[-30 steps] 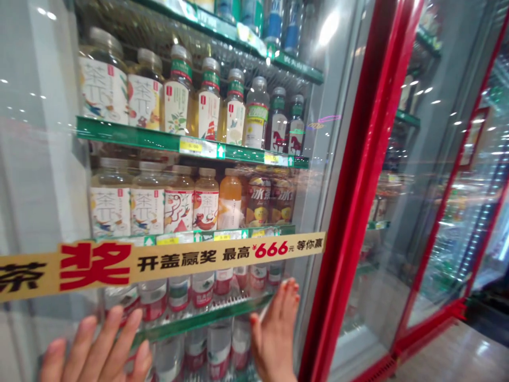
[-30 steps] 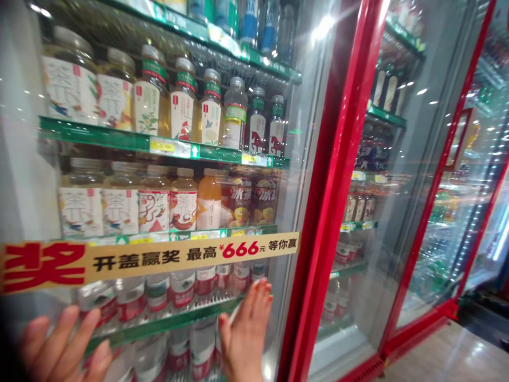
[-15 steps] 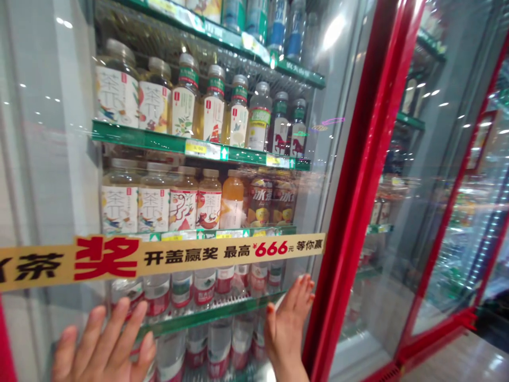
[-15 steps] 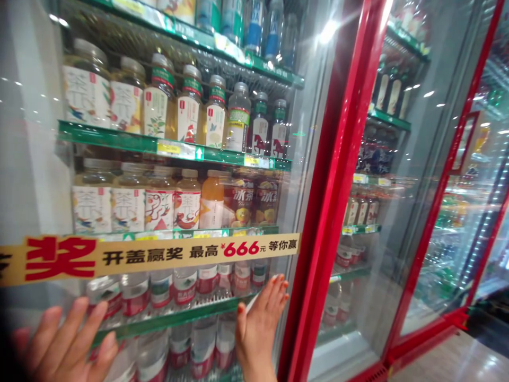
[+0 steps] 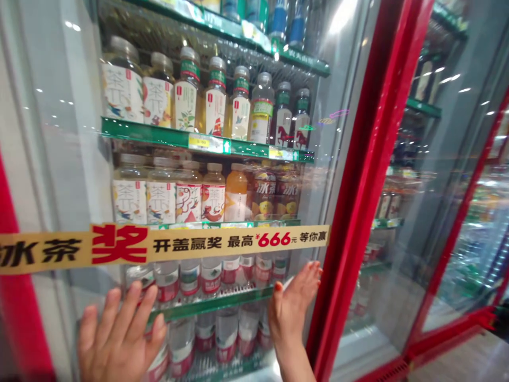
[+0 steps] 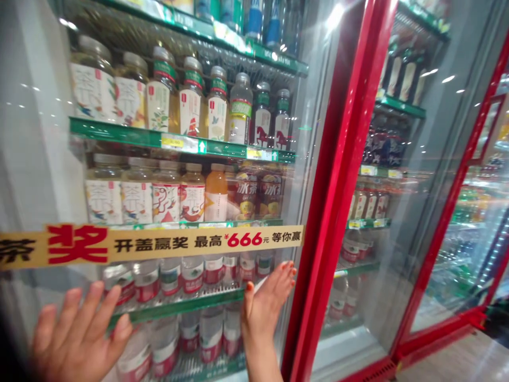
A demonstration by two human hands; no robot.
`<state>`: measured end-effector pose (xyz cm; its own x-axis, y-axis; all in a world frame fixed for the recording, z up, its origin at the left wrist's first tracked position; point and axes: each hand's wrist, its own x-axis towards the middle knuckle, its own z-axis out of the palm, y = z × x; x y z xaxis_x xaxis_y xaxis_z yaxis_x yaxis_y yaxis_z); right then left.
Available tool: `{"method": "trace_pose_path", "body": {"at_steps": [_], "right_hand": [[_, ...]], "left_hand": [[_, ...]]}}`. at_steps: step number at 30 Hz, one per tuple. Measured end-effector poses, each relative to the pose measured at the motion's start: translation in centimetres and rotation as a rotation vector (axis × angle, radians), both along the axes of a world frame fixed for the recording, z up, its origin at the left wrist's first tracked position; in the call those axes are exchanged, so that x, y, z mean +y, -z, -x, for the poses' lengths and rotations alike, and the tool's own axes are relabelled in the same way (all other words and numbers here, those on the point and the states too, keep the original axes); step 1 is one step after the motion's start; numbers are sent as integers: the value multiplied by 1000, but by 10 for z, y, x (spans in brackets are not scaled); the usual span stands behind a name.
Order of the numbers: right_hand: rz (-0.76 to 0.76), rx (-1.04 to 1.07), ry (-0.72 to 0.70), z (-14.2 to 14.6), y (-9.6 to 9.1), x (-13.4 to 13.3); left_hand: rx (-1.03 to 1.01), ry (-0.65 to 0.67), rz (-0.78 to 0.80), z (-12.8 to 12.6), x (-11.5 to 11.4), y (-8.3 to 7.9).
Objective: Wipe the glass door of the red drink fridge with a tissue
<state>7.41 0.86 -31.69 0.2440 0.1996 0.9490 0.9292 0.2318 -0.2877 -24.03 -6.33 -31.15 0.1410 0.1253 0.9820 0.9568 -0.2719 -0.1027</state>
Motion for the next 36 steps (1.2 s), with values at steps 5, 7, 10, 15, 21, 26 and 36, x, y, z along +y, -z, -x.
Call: {"method": "trace_pose_path", "body": {"at_steps": [5, 7, 10, 15, 21, 26, 36], "right_hand": [[-133, -385, -122, 87, 0, -17], [-204, -552, -168, 88, 18, -26], [-190, -546, -171, 31, 28, -24], [-35, -104, -49, -18, -14, 2], [-92, -520, -245, 94, -1, -30], [-112, -455, -184, 12, 11, -20], [-167, -487, -207, 110, -9, -38]], "left_hand": [[131, -155, -86, -8, -9, -18], [119, -147, -83, -10, -9, -19], [71, -131, -70, -12, -7, -17], [43, -137, -66, -13, -6, -14], [86, -151, -64, -7, -7, -13], [69, -148, -59, -6, -5, -11], [102, -156, -86, -5, -6, -15]]}}
